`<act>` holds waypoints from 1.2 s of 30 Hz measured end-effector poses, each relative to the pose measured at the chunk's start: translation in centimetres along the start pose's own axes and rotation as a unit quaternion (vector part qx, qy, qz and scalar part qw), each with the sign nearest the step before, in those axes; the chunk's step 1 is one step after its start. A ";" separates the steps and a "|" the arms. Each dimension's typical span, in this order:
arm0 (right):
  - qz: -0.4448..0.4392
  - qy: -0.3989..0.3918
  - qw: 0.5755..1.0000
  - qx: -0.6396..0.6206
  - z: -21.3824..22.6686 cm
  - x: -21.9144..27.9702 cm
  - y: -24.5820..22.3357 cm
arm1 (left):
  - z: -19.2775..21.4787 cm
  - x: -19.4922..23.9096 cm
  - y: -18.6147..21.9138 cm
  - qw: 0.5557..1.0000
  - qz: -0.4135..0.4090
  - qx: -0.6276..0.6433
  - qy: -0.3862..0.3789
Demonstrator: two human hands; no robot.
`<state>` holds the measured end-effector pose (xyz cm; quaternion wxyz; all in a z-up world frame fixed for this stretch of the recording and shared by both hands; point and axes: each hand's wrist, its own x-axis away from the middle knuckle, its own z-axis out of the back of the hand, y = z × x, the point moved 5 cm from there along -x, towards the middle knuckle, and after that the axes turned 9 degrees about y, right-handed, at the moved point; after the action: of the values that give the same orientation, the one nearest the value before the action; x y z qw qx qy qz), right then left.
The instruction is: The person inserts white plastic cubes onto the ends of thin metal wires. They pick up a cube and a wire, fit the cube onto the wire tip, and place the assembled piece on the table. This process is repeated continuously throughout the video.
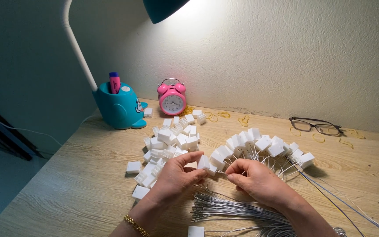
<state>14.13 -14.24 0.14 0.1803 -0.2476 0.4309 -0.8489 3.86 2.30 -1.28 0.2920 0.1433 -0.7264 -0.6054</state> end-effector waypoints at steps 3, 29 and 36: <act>-0.030 0.012 0.998 0.048 0.5 1.0 -1.4 | 0.2 0.1 0.4 0.999 -0.021 -0.020 0.016; 0.015 0.021 0.993 0.112 1.4 1.6 -2.6 | -0.9 -0.5 -0.4 0.983 0.078 0.162 0.046; 0.033 0.018 0.987 0.157 1.4 1.8 -2.8 | -1.6 -0.1 0.0 0.979 0.106 0.170 0.046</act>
<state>13.23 -14.48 3.66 0.2367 -0.1865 0.3038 -0.9038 4.87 1.05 -1.11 0.3586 0.1410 -0.8157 -0.4315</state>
